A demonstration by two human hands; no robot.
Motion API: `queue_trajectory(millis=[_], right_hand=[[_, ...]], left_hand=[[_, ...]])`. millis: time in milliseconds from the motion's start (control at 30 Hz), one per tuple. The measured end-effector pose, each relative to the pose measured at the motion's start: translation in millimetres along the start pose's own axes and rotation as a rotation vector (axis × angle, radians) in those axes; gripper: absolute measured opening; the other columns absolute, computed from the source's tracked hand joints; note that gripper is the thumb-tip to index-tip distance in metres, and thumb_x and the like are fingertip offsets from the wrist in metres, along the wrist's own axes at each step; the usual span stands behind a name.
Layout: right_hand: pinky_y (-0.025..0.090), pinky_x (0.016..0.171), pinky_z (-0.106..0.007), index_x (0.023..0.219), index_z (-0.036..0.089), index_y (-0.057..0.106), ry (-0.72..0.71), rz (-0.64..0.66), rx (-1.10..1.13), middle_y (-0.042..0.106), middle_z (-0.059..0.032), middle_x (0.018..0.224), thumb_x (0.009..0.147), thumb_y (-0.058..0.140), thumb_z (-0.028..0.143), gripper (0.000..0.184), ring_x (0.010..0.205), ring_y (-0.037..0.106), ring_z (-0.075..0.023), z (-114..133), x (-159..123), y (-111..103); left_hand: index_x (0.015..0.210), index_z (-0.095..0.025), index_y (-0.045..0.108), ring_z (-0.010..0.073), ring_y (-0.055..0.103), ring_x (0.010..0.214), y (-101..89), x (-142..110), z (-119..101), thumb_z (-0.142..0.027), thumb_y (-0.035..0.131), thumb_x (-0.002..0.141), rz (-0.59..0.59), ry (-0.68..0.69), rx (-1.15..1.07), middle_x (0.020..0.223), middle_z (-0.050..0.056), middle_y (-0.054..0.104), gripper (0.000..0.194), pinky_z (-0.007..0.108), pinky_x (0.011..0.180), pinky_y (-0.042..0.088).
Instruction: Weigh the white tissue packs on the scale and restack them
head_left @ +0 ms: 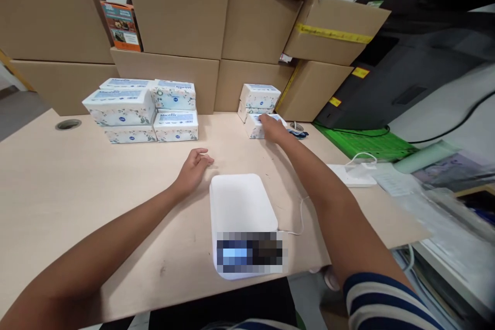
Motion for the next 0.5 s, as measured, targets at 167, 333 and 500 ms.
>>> queue_trajectory(millis=[167,333,500], right_hand=[[0.041,0.129,-0.068,0.151,0.019,0.057,0.085,0.024,0.033,0.052,-0.0166,0.165,0.099,0.074,0.032,0.056,0.152,0.052,-0.0361,-3.3,20.3,15.2],[0.017,0.137,-0.075,0.150,0.016,0.044,0.154,0.047,0.104,0.044,-0.0261,0.167,0.077,0.067,0.010,0.077,0.161,0.038,-0.0381,-3.6,29.3,27.5],[0.011,0.138,-0.074,0.149,0.016,0.043,0.188,0.028,0.159,0.043,-0.0247,0.166,0.076,0.065,0.015,0.076,0.160,0.038,-0.0374,-1.2,33.3,33.3]], left_hand=[[0.121,-0.028,0.058,0.0265,0.075,0.118,2.5,-1.3,2.8,-0.046,0.063,0.099,0.018,-0.016,-0.004,0.111,0.006,0.081,0.029,0.048,0.121,0.050],[0.121,-0.027,0.059,0.0271,0.075,0.119,4.1,-2.3,3.1,-0.046,0.063,0.098,0.031,-0.011,-0.010,0.111,0.007,0.082,0.030,0.049,0.121,0.051],[0.119,-0.025,0.065,0.0296,0.075,0.118,8.6,-3.9,-0.2,-0.058,0.065,0.098,0.148,0.061,-0.024,0.112,0.009,0.083,0.039,0.050,0.120,0.051]])
Point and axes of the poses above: each hand's wrist, its own x-axis towards the middle knuckle, its own y-axis out of the palm, z = x × y, the point moved 5 cm from there along x, towards the middle knuckle
